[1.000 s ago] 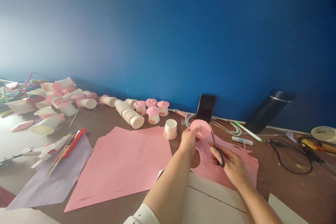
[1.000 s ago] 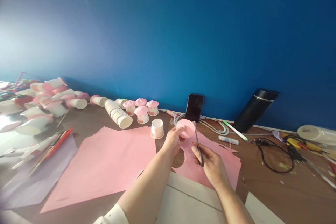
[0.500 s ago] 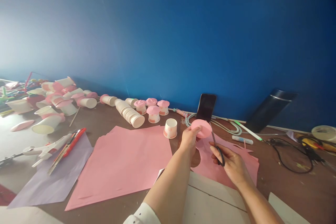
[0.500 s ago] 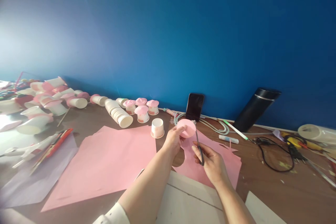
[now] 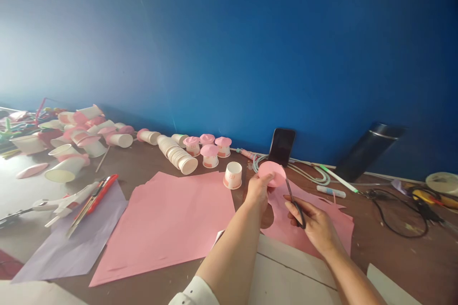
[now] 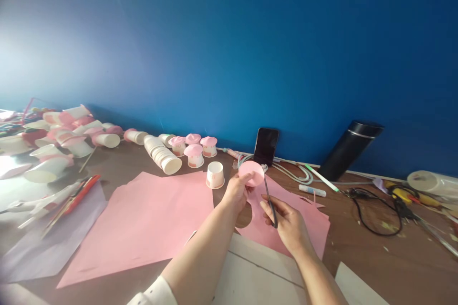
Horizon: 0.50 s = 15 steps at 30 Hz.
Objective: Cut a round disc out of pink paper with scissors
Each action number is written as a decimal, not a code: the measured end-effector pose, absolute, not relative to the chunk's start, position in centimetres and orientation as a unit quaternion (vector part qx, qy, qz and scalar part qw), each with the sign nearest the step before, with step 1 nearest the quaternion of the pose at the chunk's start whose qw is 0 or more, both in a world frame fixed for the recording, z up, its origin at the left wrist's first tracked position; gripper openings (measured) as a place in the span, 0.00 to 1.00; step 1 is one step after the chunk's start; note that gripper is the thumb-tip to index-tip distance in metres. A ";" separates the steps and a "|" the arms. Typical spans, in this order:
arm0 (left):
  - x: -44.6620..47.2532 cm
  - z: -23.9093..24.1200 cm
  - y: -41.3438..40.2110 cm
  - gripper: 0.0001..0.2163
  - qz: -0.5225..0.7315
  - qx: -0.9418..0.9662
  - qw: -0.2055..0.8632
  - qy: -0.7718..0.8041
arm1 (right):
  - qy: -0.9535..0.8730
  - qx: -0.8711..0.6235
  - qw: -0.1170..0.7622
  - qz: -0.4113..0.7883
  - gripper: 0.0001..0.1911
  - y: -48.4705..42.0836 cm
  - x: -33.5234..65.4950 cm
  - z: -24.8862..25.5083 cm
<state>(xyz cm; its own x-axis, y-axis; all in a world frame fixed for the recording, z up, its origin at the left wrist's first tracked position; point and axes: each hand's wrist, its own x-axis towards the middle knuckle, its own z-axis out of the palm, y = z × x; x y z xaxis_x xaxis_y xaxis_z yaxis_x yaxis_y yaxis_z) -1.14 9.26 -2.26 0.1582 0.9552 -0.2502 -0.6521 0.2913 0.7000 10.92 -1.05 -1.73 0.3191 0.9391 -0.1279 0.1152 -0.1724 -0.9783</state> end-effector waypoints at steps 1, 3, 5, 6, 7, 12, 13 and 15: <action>-1.1 -2.3 9.3 0.17 0.552 0.219 0.726 0.347 | -0.413 -0.642 0.494 0.417 0.33 -1.1 10.8 -1.7; -1.1 -2.3 9.3 0.17 0.552 0.215 0.721 0.359 | -0.418 -0.638 0.489 0.425 0.32 -1.1 10.7 -1.6; -1.0 -2.3 9.3 0.16 0.551 0.216 0.718 0.366 | -0.420 -0.634 0.486 0.430 0.32 -1.2 10.6 -1.5; -1.0 -2.3 9.3 0.16 0.550 0.218 0.718 0.368 | -0.421 -0.634 0.486 0.430 0.32 -1.2 10.6 -1.5; -1.0 -2.3 9.4 0.17 0.549 0.220 0.717 0.368 | -0.420 -0.635 0.487 0.427 0.32 -1.2 10.7 -1.5; -1.0 -2.4 9.4 0.19 0.544 0.225 0.727 0.353 | -0.416 -0.645 0.499 0.401 0.34 -1.3 11.0 -1.1; -1.0 -2.3 9.4 0.19 0.543 0.224 0.731 0.348 | -0.417 -0.645 0.500 0.400 0.34 -1.3 11.0 -1.0; -1.1 -2.3 9.4 0.20 0.540 0.225 0.734 0.345 | -0.416 -0.646 0.500 0.400 0.34 -1.3 10.9 -0.7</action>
<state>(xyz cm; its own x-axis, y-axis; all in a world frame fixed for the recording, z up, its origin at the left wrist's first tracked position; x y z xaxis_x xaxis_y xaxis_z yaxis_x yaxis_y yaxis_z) -1.07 9.39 -2.32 0.1792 0.9481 -0.2625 -0.6377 0.3151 0.7029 10.87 -1.30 -0.73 0.3338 0.9373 -0.1004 0.1382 -0.1540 -0.9784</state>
